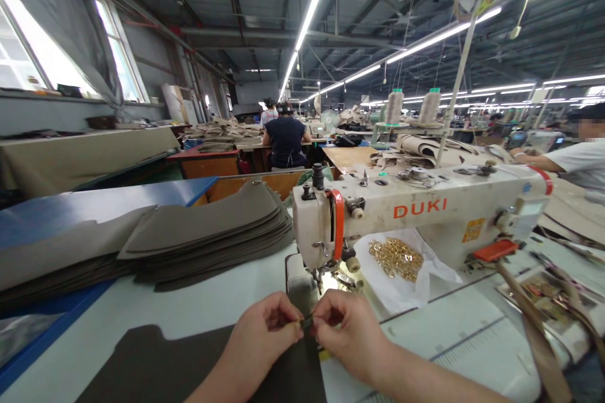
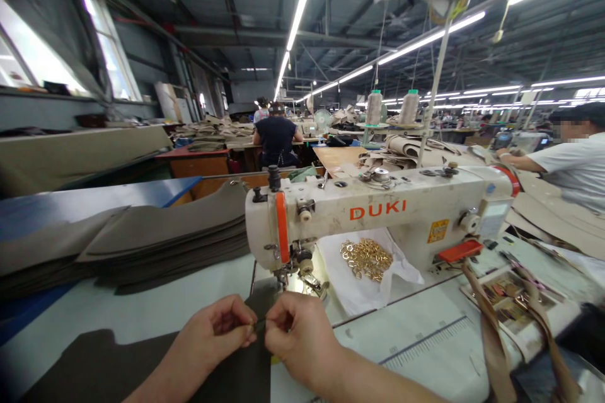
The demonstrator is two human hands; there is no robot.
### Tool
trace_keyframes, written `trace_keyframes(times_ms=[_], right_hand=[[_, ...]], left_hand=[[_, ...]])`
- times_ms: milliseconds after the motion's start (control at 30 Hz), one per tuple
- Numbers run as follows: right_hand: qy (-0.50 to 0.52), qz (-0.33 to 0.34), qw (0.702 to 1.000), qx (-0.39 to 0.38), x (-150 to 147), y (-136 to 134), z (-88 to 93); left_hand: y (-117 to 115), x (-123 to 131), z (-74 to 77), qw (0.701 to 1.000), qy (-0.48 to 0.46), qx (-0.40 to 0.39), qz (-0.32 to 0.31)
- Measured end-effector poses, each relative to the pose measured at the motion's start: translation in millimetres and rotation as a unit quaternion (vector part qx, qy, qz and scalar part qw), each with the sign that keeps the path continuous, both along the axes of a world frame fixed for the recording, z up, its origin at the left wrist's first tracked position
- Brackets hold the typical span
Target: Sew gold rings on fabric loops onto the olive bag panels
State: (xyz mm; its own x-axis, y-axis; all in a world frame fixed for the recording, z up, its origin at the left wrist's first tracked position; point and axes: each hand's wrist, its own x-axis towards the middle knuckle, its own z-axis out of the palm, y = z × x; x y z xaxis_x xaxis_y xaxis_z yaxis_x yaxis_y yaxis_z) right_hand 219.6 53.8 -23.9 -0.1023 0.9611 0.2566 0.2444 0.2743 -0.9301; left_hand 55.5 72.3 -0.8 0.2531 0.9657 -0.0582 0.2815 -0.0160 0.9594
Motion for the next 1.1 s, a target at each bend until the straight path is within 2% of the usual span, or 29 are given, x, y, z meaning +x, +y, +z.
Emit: trace_keyframes(times_ms=[267,567,833,1000,1100], right_hand=[[0.046,0.029,0.998,-0.016,-1,2,-7.2],[0.127,0.089,0.987,-0.047,2,1,-3.5],[0.018,0.061,0.998,-0.027,7,-1,1.6],[-0.003,0.071,0.996,-0.046,10,-1,2.0],[0.019,0.069,0.993,-0.097,10,2,1.8]], left_hand=[[-4,5,4.9,0.999,-0.048,0.004,0.003],[-9,2,0.5,0.998,-0.002,0.056,0.025],[-8,1,-8.5,0.997,-0.001,0.074,0.014],[-7,-4,3.3,0.991,0.082,0.100,-0.034],[-4,-13,3.0,0.961,0.179,0.208,-0.014]])
